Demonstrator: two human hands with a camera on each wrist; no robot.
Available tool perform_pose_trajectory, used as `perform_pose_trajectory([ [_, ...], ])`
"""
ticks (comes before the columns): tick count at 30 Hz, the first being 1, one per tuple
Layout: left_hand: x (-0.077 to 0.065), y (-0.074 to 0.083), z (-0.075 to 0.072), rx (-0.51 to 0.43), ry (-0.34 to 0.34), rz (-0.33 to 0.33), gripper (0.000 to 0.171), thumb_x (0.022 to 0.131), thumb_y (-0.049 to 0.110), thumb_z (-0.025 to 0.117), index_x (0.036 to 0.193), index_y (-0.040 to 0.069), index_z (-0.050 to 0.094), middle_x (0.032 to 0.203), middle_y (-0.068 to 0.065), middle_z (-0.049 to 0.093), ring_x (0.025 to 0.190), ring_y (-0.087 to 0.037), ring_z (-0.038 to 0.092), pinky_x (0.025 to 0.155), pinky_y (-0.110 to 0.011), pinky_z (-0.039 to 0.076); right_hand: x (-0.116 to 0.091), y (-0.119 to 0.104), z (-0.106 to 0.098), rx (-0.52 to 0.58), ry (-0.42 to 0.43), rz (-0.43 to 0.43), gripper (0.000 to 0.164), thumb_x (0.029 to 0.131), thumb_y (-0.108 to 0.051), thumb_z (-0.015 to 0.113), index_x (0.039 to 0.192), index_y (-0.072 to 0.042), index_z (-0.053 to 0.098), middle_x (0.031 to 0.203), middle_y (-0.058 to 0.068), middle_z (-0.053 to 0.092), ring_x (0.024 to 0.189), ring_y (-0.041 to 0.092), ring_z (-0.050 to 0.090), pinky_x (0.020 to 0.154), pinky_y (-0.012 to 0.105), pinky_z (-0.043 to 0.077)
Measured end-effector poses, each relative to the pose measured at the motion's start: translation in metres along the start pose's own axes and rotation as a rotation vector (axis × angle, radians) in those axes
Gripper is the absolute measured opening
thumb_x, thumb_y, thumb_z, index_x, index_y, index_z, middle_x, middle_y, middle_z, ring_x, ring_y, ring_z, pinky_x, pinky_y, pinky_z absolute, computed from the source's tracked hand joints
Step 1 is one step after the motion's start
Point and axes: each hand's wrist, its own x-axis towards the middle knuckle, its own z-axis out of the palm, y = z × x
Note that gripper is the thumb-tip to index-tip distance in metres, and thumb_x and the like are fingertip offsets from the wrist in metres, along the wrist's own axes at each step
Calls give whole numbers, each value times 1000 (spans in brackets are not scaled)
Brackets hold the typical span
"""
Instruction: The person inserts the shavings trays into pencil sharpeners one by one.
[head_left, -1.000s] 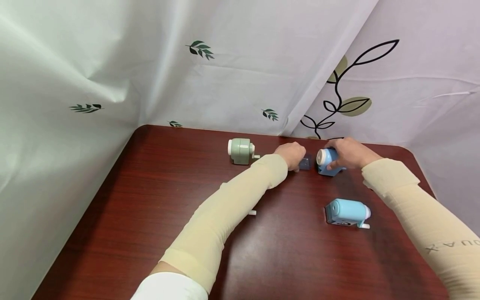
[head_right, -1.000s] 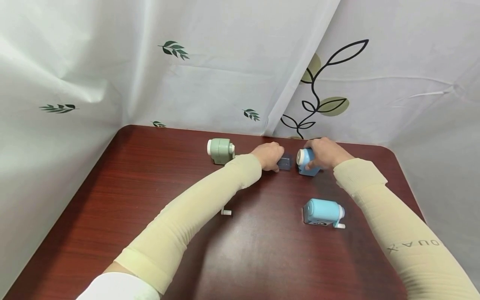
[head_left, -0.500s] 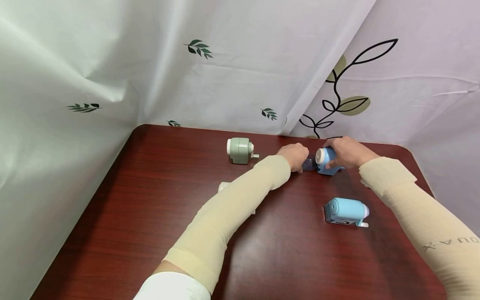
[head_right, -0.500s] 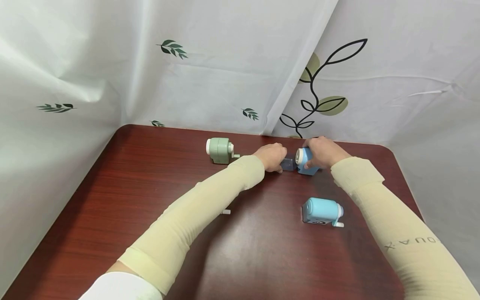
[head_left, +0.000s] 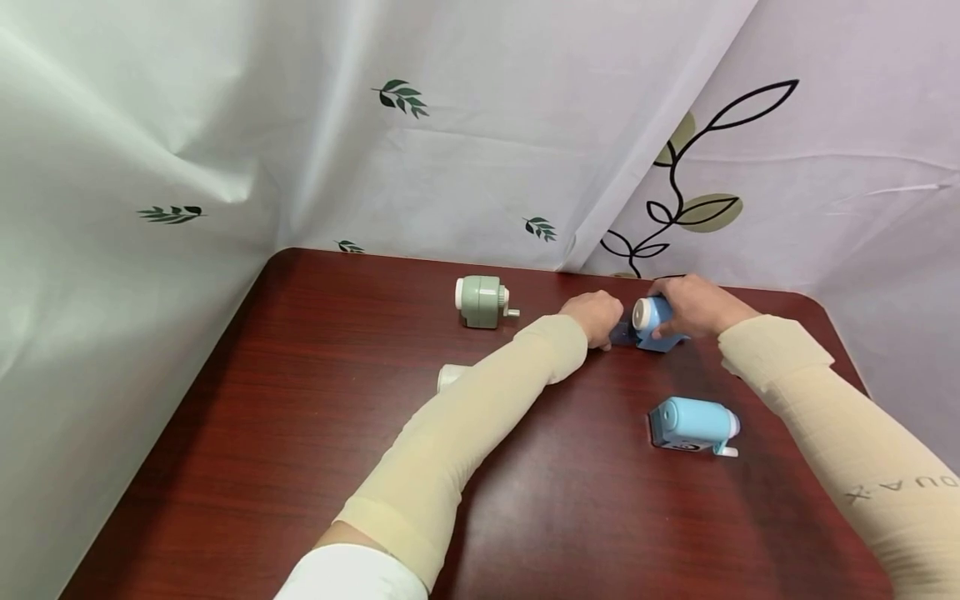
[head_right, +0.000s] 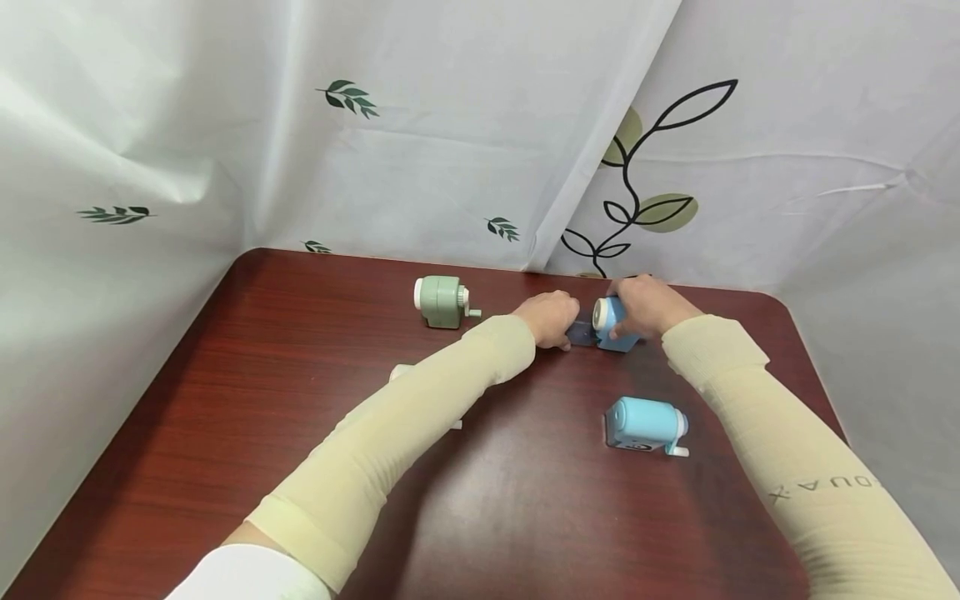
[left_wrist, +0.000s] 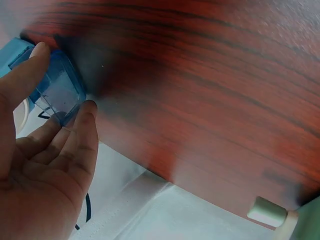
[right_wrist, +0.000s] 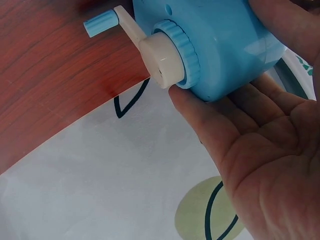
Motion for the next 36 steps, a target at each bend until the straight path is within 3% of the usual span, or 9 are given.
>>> perform_pose_trajectory([
  [22, 2, 11, 1, -58, 37, -51, 37, 89, 28, 79, 123, 18, 67, 121, 2, 62, 106, -11, 60, 87, -29, 52, -1, -1, -1, -12, 4, -8, 61, 76, -16, 89, 121, 13, 58, 105, 26, 66, 89, 37, 64, 79, 51, 55],
  [36, 8, 15, 1, -136, 38, -69, 38, 87, 27, 81, 121, 17, 67, 116, 3, 64, 99, -10, 62, 84, -28, 53, -1, 0, -1, -4, 14, -13, 61, 76, -16, 88, 120, 12, 58, 104, 25, 66, 87, 35, 64, 78, 50, 54],
])
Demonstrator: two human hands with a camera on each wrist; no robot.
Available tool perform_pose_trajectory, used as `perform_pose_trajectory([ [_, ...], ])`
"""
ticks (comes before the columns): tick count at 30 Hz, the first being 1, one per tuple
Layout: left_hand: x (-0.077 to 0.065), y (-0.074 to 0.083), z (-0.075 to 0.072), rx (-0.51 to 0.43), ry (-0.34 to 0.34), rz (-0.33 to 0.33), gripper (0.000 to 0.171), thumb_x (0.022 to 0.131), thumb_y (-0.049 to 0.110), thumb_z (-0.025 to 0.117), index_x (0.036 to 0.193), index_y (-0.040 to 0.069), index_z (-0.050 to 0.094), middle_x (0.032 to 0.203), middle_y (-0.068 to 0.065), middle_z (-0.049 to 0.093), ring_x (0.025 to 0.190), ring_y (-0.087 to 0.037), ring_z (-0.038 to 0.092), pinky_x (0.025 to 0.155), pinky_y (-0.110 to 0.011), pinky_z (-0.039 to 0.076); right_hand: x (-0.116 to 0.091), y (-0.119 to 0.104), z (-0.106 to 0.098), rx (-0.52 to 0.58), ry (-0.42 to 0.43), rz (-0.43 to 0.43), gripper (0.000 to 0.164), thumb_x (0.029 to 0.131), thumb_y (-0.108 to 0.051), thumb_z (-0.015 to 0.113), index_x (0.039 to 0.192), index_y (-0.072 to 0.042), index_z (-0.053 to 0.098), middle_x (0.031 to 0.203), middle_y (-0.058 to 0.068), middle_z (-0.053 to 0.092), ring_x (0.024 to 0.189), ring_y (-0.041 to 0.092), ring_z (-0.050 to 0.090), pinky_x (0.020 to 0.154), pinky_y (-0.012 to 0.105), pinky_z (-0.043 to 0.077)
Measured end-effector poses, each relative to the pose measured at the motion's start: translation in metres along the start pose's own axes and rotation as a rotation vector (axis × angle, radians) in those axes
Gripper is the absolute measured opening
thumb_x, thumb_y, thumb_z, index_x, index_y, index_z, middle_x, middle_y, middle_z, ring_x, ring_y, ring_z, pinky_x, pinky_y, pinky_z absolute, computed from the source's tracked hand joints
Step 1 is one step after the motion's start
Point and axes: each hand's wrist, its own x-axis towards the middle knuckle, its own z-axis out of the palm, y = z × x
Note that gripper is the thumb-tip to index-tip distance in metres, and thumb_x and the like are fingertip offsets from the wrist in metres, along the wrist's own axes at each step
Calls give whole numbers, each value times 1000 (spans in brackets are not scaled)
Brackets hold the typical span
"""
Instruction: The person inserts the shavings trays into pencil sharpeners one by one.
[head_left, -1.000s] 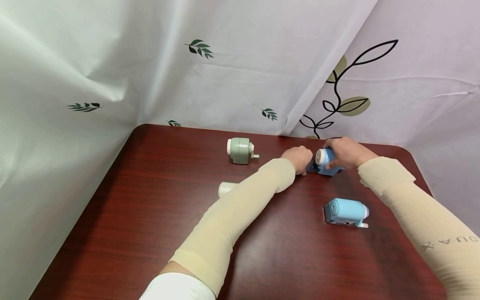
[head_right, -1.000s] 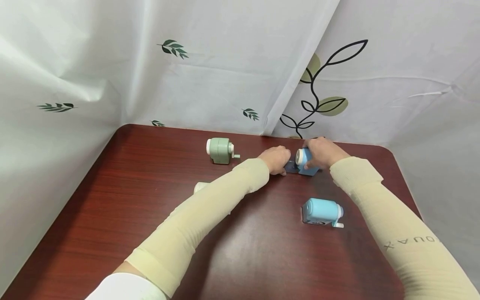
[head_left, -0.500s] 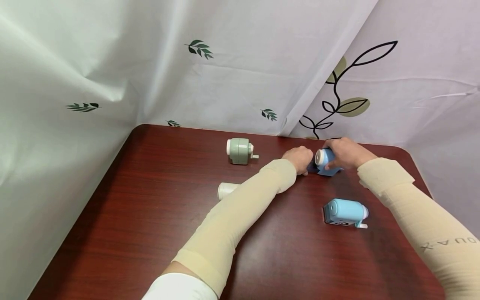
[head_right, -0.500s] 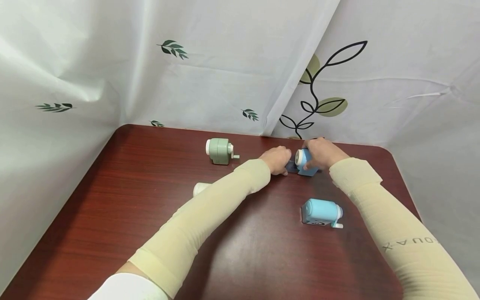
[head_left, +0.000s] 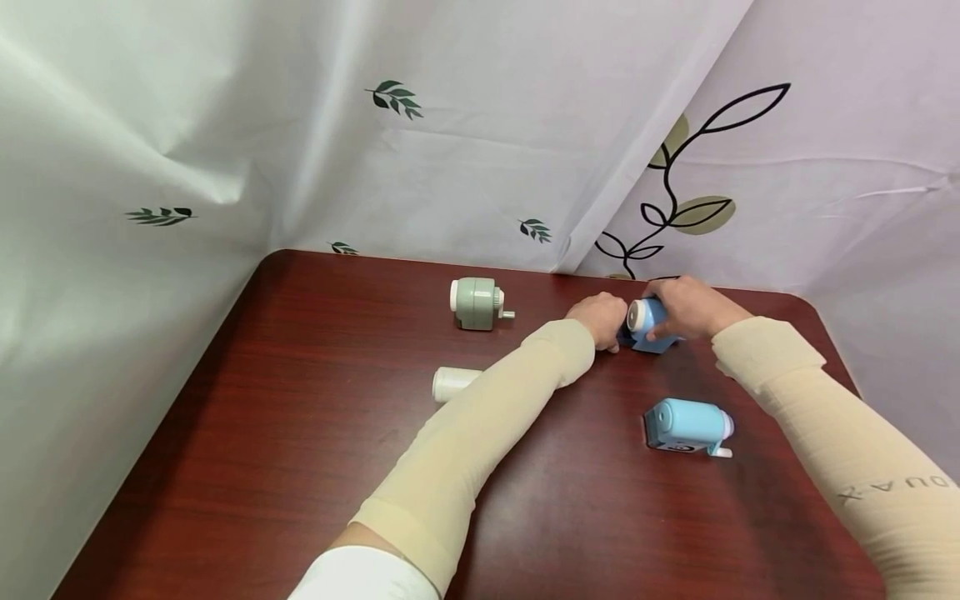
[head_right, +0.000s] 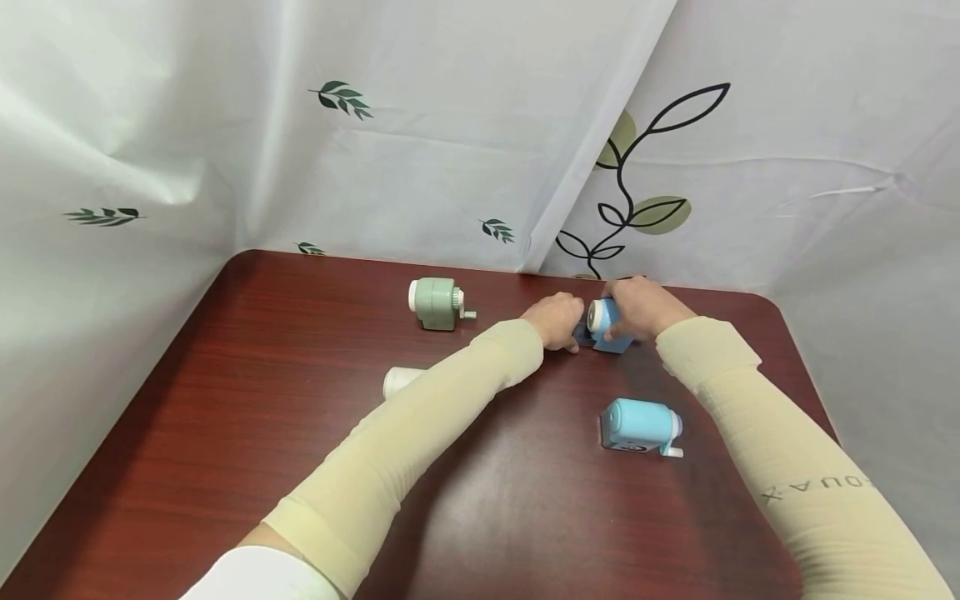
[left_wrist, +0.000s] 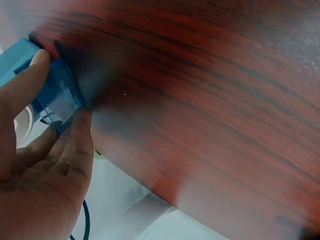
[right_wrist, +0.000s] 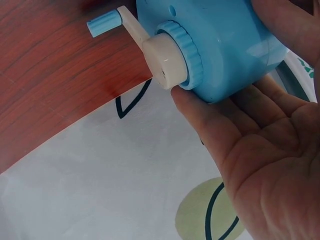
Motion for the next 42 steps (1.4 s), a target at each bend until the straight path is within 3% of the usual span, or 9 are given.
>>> perform_pose_trajectory([
  [9, 11, -1, 6, -25, 20, -3, 40, 83, 28, 84, 118, 18, 68, 115, 5, 65, 100, -9, 62, 84, -28, 53, 0, 0, 0, 7, -5, 15, 61, 77, -16, 88, 121, 12, 58, 105, 25, 66, 87, 35, 63, 78, 50, 54],
  [28, 7, 9, 8, -67, 41, -45, 50, 85, 31, 83, 127, 17, 61, 118, 5, 62, 103, -8, 60, 87, -22, 50, 0, 1, 0, 16, -3, 0, 59, 77, -16, 88, 120, 12, 59, 105, 26, 66, 88, 36, 63, 79, 50, 54],
  [42, 10, 10, 11, -85, 66, -28, 56, 84, 33, 83, 130, 13, 59, 119, 3, 62, 105, -8, 59, 90, -19, 48, -1, 0, 0, 9, -6, 7, 60, 77, -16, 88, 121, 12, 58, 107, 27, 65, 90, 37, 62, 80, 51, 53],
])
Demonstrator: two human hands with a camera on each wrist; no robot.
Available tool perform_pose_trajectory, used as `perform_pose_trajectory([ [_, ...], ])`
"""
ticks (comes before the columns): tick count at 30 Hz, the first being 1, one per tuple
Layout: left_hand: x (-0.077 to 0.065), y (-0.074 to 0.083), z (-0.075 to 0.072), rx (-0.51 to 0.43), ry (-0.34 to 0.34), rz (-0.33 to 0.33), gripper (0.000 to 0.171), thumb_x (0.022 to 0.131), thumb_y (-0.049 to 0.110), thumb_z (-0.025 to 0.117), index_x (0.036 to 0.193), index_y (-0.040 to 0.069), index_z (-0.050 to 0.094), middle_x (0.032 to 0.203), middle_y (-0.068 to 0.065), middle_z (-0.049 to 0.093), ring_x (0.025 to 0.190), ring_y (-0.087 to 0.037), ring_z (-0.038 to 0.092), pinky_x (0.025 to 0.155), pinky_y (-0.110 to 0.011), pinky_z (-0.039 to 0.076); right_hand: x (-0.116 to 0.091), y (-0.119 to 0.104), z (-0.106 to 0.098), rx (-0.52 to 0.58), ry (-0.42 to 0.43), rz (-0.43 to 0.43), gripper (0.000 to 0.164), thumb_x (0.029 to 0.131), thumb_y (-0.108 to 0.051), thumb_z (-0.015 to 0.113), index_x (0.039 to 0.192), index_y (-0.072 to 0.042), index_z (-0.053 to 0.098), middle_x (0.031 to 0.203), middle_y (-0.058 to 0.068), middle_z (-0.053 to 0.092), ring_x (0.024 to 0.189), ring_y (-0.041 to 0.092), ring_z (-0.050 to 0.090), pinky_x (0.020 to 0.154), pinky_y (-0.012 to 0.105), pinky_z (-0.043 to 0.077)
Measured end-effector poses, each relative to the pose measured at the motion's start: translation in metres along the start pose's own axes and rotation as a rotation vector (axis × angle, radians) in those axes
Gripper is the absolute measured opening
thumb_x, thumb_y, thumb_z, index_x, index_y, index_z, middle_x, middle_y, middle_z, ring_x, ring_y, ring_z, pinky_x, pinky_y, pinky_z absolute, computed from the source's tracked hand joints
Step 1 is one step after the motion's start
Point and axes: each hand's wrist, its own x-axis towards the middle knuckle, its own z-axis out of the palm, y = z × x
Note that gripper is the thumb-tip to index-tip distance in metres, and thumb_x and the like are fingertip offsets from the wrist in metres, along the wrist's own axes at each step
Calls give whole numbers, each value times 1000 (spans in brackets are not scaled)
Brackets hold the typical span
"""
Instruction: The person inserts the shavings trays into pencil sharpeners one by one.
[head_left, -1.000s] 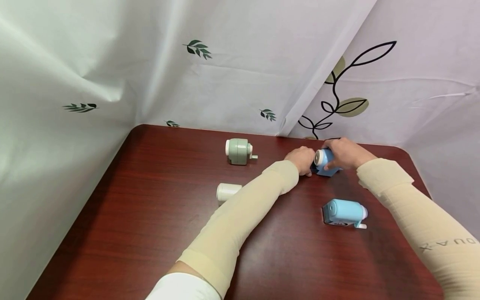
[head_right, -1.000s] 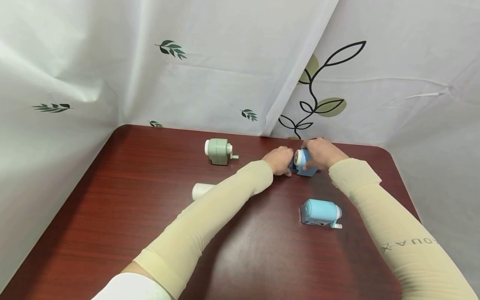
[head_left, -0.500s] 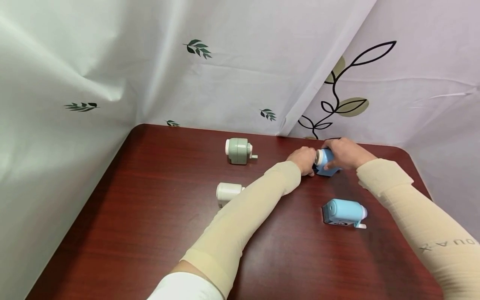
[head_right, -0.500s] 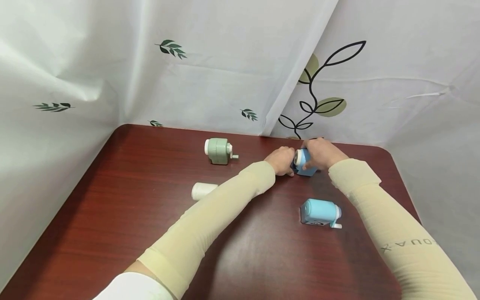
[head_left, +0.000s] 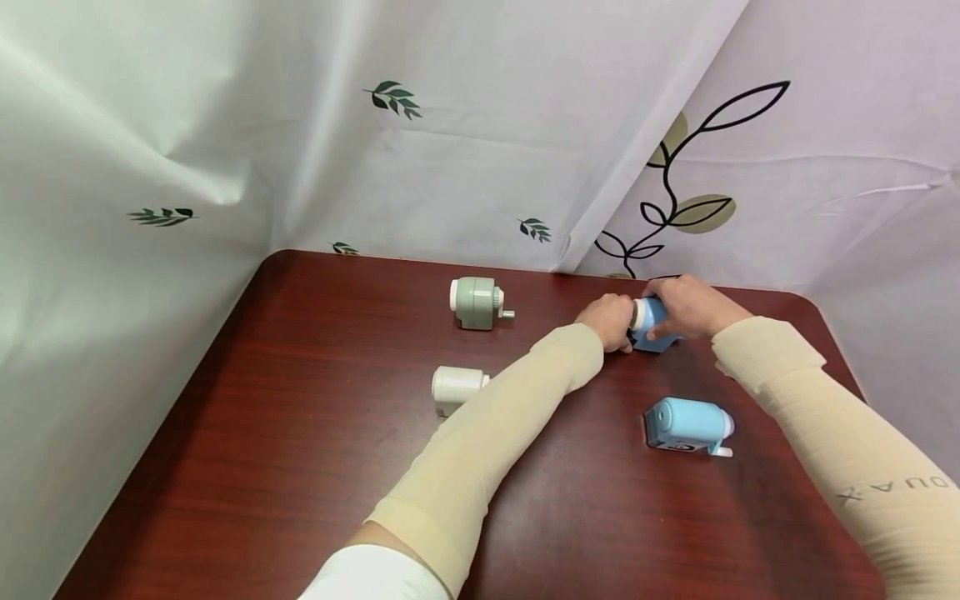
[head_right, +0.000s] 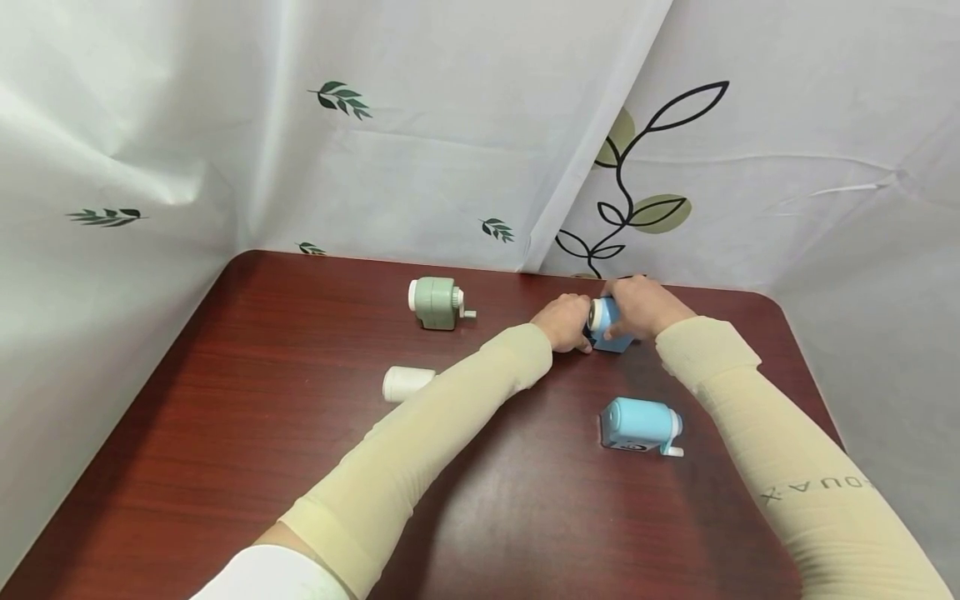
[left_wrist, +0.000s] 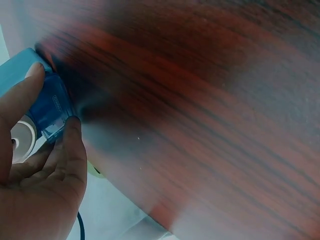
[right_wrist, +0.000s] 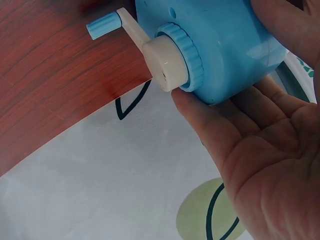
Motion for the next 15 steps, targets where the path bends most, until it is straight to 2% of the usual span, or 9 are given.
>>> perform_pose_trajectory([
  [15, 1, 3, 0, -52, 4, -15, 60, 82, 33, 85, 131, 12, 58, 119, 3, 62, 103, -9, 59, 89, -19, 47, 0, 0, 0, -3, 5, -2, 59, 77, -17, 88, 120, 11, 59, 106, 26, 66, 89, 37, 63, 78, 50, 54],
])
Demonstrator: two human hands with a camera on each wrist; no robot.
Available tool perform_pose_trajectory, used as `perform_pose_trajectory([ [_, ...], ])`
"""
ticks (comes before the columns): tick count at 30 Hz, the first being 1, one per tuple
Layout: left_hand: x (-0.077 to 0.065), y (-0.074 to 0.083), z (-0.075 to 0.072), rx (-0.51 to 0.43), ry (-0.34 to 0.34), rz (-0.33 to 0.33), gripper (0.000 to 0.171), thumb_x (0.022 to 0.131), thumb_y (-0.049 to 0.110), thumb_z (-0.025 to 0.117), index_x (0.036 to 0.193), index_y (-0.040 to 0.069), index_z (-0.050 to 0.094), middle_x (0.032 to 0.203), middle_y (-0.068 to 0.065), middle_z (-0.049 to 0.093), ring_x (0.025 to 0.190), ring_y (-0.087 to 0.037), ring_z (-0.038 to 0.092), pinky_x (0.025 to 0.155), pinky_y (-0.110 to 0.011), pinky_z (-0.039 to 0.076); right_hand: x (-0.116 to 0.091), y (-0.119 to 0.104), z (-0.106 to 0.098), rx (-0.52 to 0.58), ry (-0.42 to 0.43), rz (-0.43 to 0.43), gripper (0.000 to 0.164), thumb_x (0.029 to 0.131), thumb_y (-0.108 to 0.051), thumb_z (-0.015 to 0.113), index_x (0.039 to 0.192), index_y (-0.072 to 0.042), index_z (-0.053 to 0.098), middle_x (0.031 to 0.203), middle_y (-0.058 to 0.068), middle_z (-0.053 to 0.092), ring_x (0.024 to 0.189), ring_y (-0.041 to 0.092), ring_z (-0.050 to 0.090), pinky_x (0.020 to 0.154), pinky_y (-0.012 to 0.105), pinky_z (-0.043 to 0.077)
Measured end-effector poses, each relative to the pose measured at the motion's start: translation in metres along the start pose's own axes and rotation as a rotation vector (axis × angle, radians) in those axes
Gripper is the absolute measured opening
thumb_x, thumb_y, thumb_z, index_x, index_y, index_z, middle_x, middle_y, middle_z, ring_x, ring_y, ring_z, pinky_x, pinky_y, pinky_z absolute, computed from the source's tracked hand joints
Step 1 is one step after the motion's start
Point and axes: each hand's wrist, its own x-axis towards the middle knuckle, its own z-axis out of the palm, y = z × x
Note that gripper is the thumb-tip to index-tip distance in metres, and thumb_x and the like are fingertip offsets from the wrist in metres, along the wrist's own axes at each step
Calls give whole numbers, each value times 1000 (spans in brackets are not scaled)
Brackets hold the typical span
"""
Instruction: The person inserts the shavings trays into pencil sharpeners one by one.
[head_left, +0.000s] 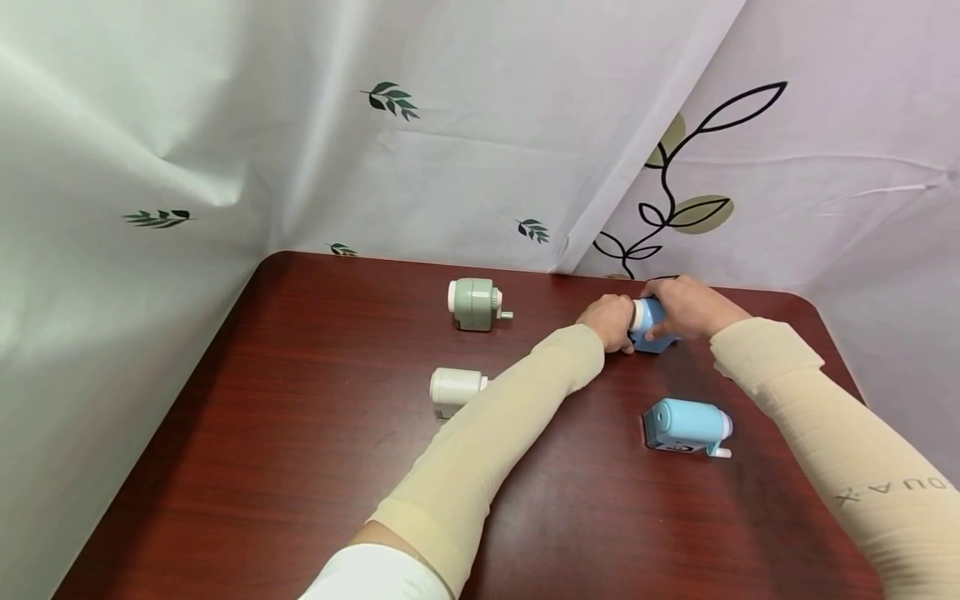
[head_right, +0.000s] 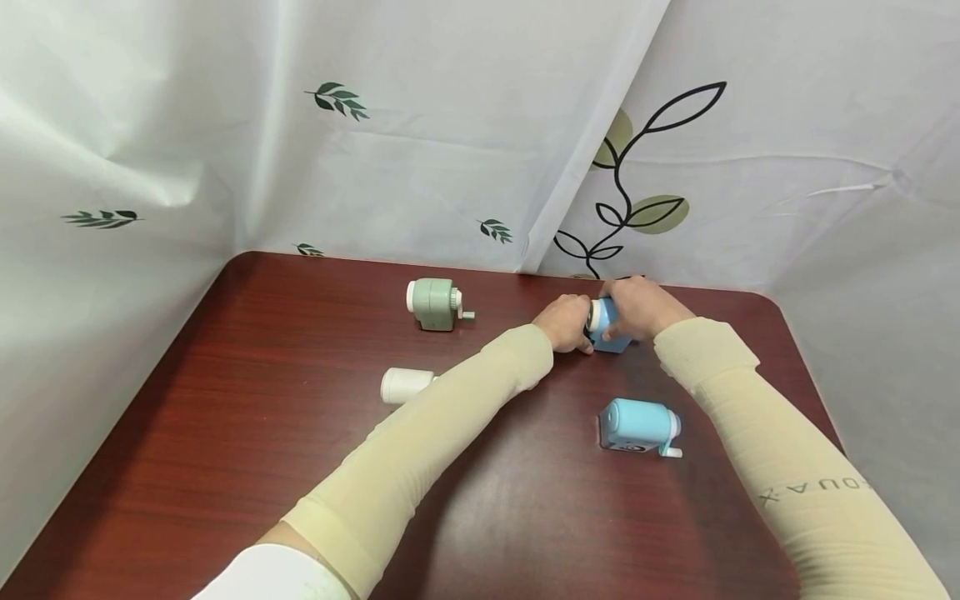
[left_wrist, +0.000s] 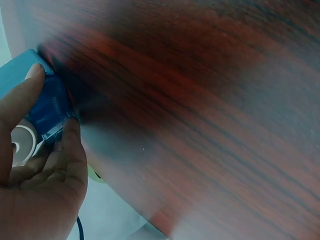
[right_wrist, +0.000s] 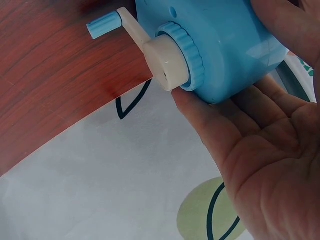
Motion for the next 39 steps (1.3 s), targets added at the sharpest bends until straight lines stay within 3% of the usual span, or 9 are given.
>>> perform_pose_trajectory([
  [16, 1, 3, -1, -58, 8, -38, 54, 78, 30, 88, 124, 14, 64, 112, 4, 65, 96, -9, 61, 85, -20, 48, -1, -1, 0, -2, 16, -8, 58, 76, -16, 89, 118, 10, 60, 104, 25, 66, 87, 36, 63, 77, 50, 54],
  [39, 3, 5, 4, -73, 42, -63, 63, 76, 34, 89, 127, 13, 59, 115, 4, 66, 99, -8, 62, 86, -18, 48, -1, 0, 1, -2, 17, -14, 58, 75, -16, 89, 118, 10, 61, 104, 25, 66, 87, 36, 63, 78, 50, 53],
])
